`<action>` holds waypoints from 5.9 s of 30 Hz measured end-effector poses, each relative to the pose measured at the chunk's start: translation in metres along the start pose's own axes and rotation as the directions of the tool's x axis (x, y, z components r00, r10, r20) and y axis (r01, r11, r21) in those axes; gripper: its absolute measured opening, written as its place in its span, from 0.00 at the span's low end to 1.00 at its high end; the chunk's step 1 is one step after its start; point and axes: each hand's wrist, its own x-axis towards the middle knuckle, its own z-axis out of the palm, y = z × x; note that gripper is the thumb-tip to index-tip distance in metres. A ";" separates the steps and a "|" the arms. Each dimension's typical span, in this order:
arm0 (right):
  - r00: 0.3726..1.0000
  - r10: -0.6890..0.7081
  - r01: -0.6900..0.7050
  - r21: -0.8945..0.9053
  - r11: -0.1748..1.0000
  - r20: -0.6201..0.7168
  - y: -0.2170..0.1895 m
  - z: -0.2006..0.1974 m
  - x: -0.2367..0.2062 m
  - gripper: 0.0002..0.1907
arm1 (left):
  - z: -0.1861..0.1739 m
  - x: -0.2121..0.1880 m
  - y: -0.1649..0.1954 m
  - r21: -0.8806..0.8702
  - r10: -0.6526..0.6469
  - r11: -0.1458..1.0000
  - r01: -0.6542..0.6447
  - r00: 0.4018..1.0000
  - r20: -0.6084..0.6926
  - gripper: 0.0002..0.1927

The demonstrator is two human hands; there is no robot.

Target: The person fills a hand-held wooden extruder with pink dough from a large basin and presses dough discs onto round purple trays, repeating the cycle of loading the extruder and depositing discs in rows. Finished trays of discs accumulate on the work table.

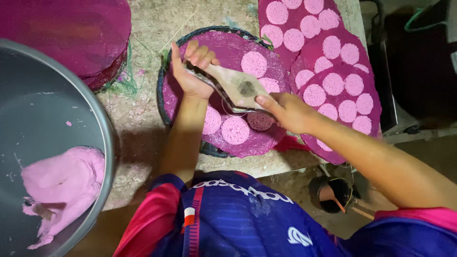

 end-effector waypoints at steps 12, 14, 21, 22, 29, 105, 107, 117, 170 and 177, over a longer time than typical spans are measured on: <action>0.992 -0.065 0.037 -0.232 0.972 -0.113 0.009 -0.008 0.000 0.39 | -0.032 0.001 -0.030 0.002 0.056 0.998 -0.056 0.976 -0.210 0.16; 0.982 -0.051 0.003 -0.254 0.967 -0.182 0.009 -0.009 0.002 0.37 | -0.032 0.012 -0.029 0.013 0.055 0.998 -0.054 0.980 -0.191 0.16; 0.960 -0.176 0.139 -0.175 0.975 -0.218 0.002 0.011 0.022 0.34 | -0.021 0.024 0.005 0.158 0.075 0.986 -0.053 0.987 -0.141 0.18; 0.957 -0.193 0.167 -0.136 0.977 -0.215 0.002 0.015 0.024 0.34 | -0.021 0.022 0.009 0.175 0.082 0.983 -0.056 0.986 -0.147 0.18; 0.997 0.069 -0.072 -0.135 0.988 -0.028 0.009 0.007 0.022 0.38 | -0.026 0.010 -0.010 0.076 0.056 0.996 -0.036 0.958 -0.280 0.16; 0.065 -0.894 0.966 0.198 0.168 0.443 -0.200 0.110 -0.121 0.22 | 0.383 -0.340 0.226 0.991 -0.239 -0.010 -0.131 0.963 0.125 0.10; -0.022 -0.955 0.987 -0.147 -0.068 0.296 -0.241 0.109 -0.108 0.15 | 0.375 -0.358 0.268 0.992 0.070 0.127 0.025 0.997 -0.034 0.10; -0.243 -0.968 0.538 -0.823 -0.183 0.057 -0.442 0.203 -0.040 0.18 | 0.304 -0.421 0.368 0.903 0.134 0.309 0.300 0.926 -0.353 0.12; 0.210 -0.865 0.442 -0.833 -0.332 0.456 -0.485 0.341 -0.094 0.12 | 0.289 -0.409 0.401 0.350 0.221 -0.919 0.181 0.972 0.079 0.36; 0.419 -0.830 0.560 -0.824 -0.083 0.368 -0.480 0.275 -0.134 0.13 | 0.307 -0.436 0.431 0.329 0.289 -0.927 0.178 0.899 0.330 0.27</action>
